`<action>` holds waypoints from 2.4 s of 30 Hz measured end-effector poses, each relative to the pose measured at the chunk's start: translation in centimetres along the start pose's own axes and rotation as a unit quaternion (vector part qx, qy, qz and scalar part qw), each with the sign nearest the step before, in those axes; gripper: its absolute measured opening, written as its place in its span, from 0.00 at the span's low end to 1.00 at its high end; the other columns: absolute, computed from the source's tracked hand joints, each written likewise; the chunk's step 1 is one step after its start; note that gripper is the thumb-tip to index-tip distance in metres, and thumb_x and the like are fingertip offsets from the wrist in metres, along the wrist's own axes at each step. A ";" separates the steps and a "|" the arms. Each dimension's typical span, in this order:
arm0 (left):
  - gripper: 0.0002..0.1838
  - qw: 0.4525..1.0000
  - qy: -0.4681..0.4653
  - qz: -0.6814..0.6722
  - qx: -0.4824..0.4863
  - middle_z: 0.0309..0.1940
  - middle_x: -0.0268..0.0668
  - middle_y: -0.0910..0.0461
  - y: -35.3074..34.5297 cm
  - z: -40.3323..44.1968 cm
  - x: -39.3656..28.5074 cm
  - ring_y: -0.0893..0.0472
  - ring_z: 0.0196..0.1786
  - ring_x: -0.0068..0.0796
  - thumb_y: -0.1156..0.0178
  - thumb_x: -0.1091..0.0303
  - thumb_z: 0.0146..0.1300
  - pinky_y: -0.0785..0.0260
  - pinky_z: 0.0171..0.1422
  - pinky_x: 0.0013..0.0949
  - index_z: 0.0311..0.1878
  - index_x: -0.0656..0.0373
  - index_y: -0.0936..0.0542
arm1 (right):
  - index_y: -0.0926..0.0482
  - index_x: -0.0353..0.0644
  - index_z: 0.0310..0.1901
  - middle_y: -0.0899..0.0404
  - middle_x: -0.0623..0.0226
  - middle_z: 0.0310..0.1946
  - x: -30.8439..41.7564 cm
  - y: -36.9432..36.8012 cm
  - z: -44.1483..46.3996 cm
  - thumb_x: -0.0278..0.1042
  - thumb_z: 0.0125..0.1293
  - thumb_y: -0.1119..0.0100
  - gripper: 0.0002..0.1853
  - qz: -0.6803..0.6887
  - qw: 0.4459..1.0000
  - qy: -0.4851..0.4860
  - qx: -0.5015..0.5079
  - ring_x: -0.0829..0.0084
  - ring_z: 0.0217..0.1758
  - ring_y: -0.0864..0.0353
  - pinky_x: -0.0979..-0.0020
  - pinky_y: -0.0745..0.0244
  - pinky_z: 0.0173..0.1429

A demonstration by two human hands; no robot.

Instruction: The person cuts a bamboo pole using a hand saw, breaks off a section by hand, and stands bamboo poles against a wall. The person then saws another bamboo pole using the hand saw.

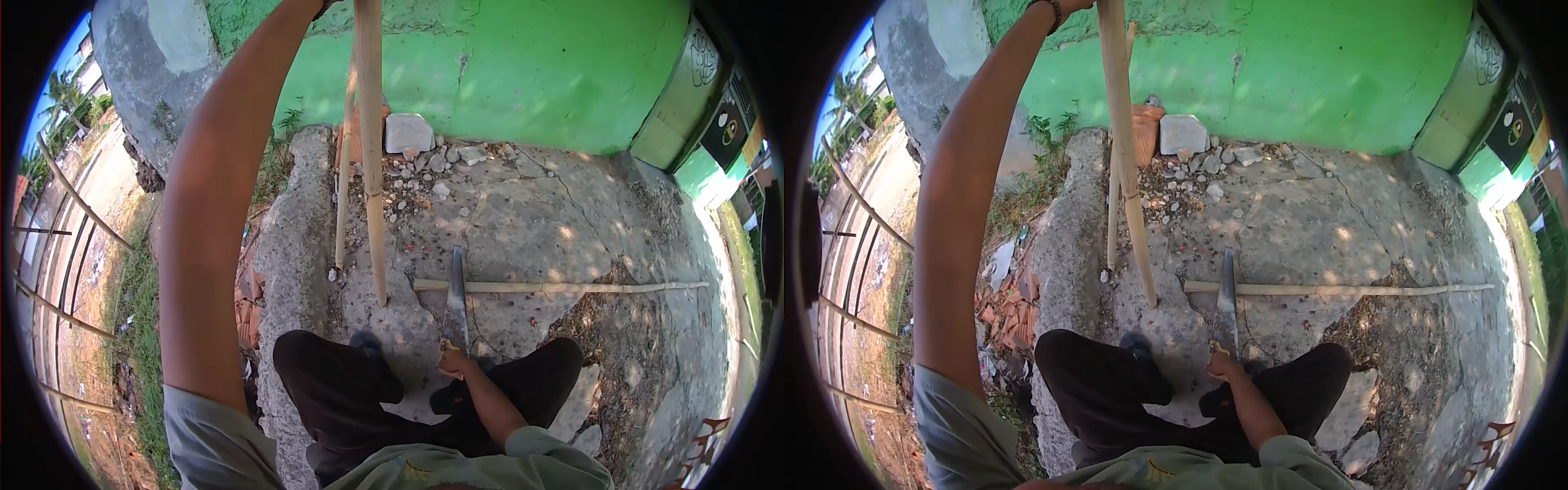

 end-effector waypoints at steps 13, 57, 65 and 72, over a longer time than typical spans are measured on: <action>0.22 0.975 -0.131 -0.112 -0.138 0.43 0.51 0.14 -2.8 -10.1 1.1 0.13 0.42 0.45 0.38 0.56 0.69 0.19 0.46 0.46 0.56 0.66 0.19 | 0.41 0.37 0.71 0.27 0.50 0.60 15.1 32.7 1.5 0.54 0.66 0.33 0.41 0.249 0.829 0.162 -0.474 0.60 0.43 0.16 0.61 0.19 0.46; 0.27 0.887 0.028 -0.119 0.446 0.47 0.40 0.20 -4.5 -40.2 3.5 0.18 0.51 0.40 0.35 0.58 0.64 0.26 0.55 0.41 0.64 0.56 0.26 | 0.54 0.43 0.77 0.16 0.42 0.38 10.9 45.4 33.9 0.61 0.70 0.44 0.46 0.248 0.817 0.012 -0.520 0.40 0.39 0.15 0.47 0.21 0.40; 0.27 0.900 0.064 -0.079 0.424 0.46 0.39 0.20 -4.8 -41.8 4.0 0.19 0.51 0.41 0.32 0.59 0.60 0.29 0.56 0.44 0.62 0.50 0.27 | 0.53 0.49 0.79 0.15 0.46 0.38 11.7 44.3 33.4 0.58 0.72 0.44 0.43 0.242 0.778 0.018 -0.579 0.42 0.36 0.15 0.47 0.22 0.38; 0.28 0.880 0.052 -0.123 0.456 0.49 0.39 0.20 -5.1 -41.8 3.8 0.20 0.53 0.43 0.33 0.58 0.61 0.30 0.58 0.45 0.63 0.50 0.28 | 0.51 0.39 0.77 0.16 0.42 0.36 12.9 48.5 32.0 0.56 0.72 0.44 0.43 0.250 0.810 0.030 -0.529 0.42 0.35 0.15 0.46 0.23 0.37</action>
Point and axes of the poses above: each hand's wrist, its own z-axis towards the middle knuckle, its own y-axis out of the back of the hand, x = y × z, the point moved 1 cm from there along z, towards the middle knuckle
